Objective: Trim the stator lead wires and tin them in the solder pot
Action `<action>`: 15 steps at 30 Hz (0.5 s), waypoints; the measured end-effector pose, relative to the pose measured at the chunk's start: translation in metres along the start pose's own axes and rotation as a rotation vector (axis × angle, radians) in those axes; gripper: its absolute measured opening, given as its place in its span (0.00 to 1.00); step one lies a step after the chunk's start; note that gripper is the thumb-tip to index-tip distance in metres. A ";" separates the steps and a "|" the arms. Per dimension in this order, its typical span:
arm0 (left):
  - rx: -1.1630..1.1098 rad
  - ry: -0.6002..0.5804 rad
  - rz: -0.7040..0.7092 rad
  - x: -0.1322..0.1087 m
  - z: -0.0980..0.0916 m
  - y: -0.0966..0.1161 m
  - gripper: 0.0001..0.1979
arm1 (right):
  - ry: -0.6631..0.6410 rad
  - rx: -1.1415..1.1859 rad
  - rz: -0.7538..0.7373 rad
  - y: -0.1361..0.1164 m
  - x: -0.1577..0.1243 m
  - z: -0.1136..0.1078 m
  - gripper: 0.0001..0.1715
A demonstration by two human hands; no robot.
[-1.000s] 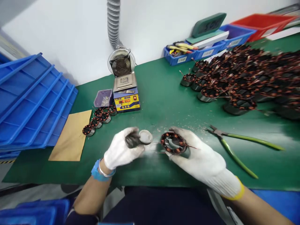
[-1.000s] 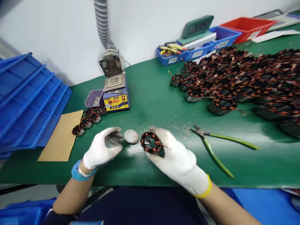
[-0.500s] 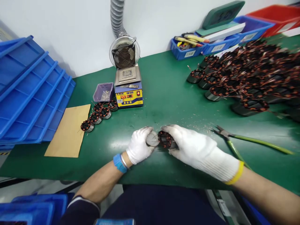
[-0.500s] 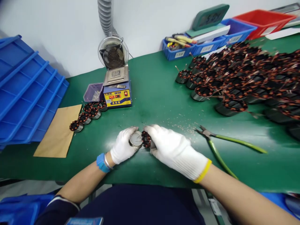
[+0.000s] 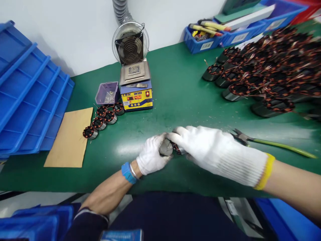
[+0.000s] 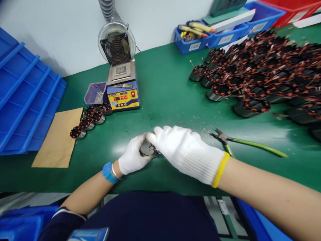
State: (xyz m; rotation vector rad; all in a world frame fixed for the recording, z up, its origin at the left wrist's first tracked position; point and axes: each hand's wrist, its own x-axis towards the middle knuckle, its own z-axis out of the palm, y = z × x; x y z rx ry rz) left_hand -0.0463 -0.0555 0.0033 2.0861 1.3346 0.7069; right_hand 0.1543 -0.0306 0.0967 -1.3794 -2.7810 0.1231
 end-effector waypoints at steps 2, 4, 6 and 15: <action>0.004 -0.006 0.001 0.001 0.000 -0.003 0.41 | -0.049 -0.121 0.006 -0.001 0.003 -0.001 0.19; 0.013 -0.010 -0.006 0.001 0.000 -0.007 0.42 | -0.033 -0.155 0.013 0.000 0.002 0.000 0.20; 0.017 -0.014 -0.013 0.002 0.001 -0.011 0.44 | 0.006 -0.100 -0.025 0.007 -0.003 0.001 0.21; -0.046 0.132 0.082 -0.002 0.006 -0.006 0.44 | 0.260 0.028 0.420 0.010 -0.028 0.019 0.34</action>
